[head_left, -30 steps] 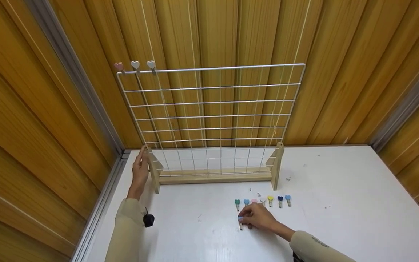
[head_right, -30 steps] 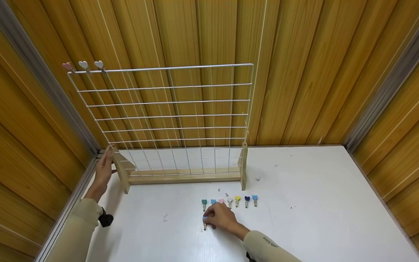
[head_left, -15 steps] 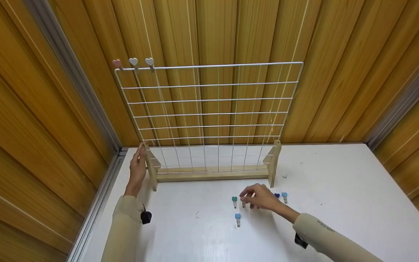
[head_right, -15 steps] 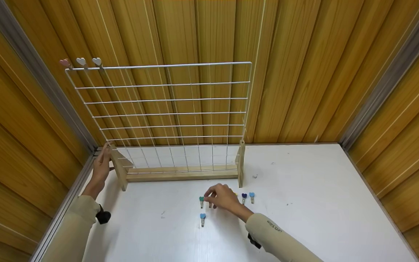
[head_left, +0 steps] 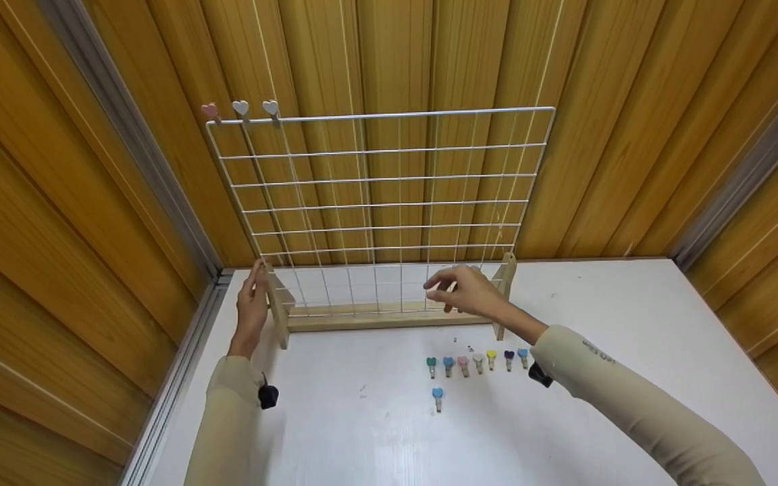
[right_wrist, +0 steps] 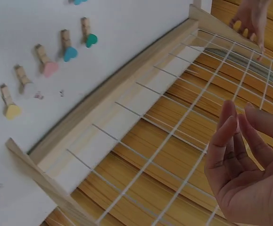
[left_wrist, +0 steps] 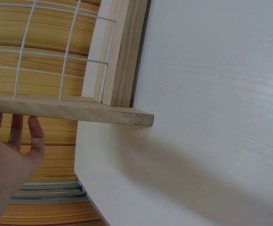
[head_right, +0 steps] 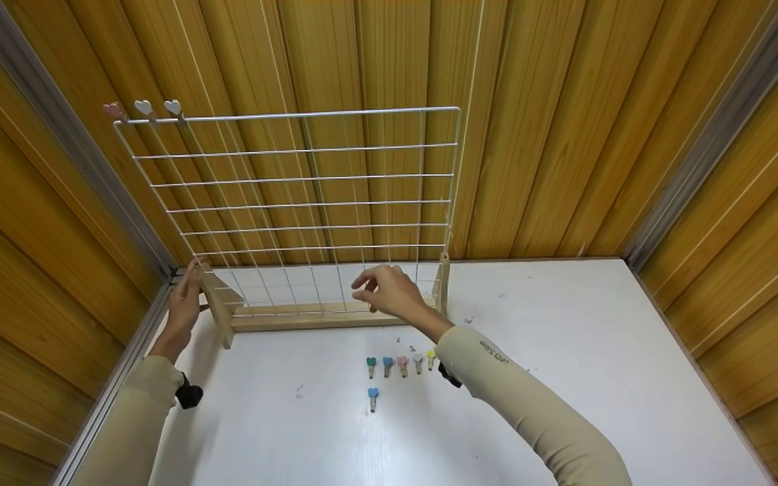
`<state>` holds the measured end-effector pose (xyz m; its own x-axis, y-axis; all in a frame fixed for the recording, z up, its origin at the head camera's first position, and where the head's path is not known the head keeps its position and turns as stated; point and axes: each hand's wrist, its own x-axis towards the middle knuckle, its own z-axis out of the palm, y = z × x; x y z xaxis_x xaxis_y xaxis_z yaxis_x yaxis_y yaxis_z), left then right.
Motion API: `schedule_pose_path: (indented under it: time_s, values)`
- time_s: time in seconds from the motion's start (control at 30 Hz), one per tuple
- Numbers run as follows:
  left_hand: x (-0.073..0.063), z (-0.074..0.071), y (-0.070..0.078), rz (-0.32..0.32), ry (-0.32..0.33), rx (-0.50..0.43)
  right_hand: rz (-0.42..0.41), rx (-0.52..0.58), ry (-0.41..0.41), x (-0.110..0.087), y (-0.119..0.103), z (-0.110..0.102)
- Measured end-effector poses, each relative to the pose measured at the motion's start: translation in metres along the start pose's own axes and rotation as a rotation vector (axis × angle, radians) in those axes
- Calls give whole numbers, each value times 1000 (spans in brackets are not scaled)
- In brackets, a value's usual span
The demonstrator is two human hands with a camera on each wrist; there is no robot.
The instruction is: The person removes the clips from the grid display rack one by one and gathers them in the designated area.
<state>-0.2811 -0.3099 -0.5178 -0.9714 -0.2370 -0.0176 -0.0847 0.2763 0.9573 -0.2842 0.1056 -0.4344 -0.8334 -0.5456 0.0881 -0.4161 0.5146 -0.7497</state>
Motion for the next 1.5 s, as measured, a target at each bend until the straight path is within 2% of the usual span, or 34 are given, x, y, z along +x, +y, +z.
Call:
schedule_pose_path:
  time_s: [0.1,0.27,0.4,0.63,0.73,0.83,0.97,1.07,1.2,1.4,1.5]
  values:
    - [0,-2,1,9,0,2,-18,-5,14,16,-14,-12]
    - [0,-3,1,28,-3,-1,11,7,39,37,-34,-28]
    - [0,-4,-1,36,-11,-31,2,5,68,51,-48,-38]
    - [1,-8,0,64,-34,-63,-3,65,96,68,-91,-60]
    - [3,-10,2,73,-52,-113,-11,73,116,74,-108,-68]
    - [4,-11,7,65,-64,-161,-23,101,140,81,-124,-76]
    - [6,-13,11,10,-68,-191,-51,135,162,87,-146,-86]
    - [5,-13,13,-43,-52,-198,-74,151,174,91,-159,-91]
    - [6,-8,14,-78,-6,-182,-119,169,209,99,-171,-93]
    - [7,4,15,-67,120,-134,-202,256,283,115,-184,-85]
    - [7,6,15,-81,150,-117,-244,330,322,123,-192,-77]
